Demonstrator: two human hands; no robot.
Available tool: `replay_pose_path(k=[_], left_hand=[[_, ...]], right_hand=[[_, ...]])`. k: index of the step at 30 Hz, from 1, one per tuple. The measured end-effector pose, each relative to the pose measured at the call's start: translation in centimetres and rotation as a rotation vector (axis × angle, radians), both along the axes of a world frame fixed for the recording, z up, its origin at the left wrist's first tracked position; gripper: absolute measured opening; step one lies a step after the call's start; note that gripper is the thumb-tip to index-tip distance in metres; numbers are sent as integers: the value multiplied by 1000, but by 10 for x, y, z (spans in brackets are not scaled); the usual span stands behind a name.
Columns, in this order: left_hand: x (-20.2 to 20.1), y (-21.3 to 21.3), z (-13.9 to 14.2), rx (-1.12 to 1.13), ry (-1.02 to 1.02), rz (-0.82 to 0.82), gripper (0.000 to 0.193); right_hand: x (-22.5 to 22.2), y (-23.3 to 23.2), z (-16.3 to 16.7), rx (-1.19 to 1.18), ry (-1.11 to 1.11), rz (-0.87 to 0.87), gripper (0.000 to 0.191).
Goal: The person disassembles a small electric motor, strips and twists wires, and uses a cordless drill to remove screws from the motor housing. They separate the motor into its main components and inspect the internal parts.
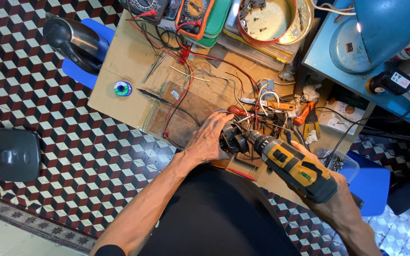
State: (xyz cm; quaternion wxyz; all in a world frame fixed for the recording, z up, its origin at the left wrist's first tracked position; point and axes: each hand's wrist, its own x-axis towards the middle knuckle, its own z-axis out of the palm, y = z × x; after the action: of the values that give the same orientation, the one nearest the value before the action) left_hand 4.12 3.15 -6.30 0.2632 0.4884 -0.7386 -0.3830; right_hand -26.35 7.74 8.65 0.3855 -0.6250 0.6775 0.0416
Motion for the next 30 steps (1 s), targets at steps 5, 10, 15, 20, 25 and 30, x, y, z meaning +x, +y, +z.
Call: replay_pose_path(k=[5, 10, 15, 20, 25, 30], left_hand=[[0, 2, -7, -5, -2, 7, 86], [-6, 0, -20, -15, 155, 56, 98], [-2, -4, -26, -80, 67, 38, 98], [-2, -9, -15, -6, 150, 49, 103], [-1, -12, -2, -15, 131, 67, 103], [-4, -7, 24, -72, 53, 66, 109]], right_hand=[[-11, -28, 8, 27, -189, 94, 65], [-15, -16, -4, 17, -106, 134, 54], [-19, -18, -18, 344, 33, -16, 58], [-13, -22, -12, 268, -141, -124, 64], [-7, -34, -6, 382, -97, -196, 53], [2, -21, -1, 281, -201, -214, 50]])
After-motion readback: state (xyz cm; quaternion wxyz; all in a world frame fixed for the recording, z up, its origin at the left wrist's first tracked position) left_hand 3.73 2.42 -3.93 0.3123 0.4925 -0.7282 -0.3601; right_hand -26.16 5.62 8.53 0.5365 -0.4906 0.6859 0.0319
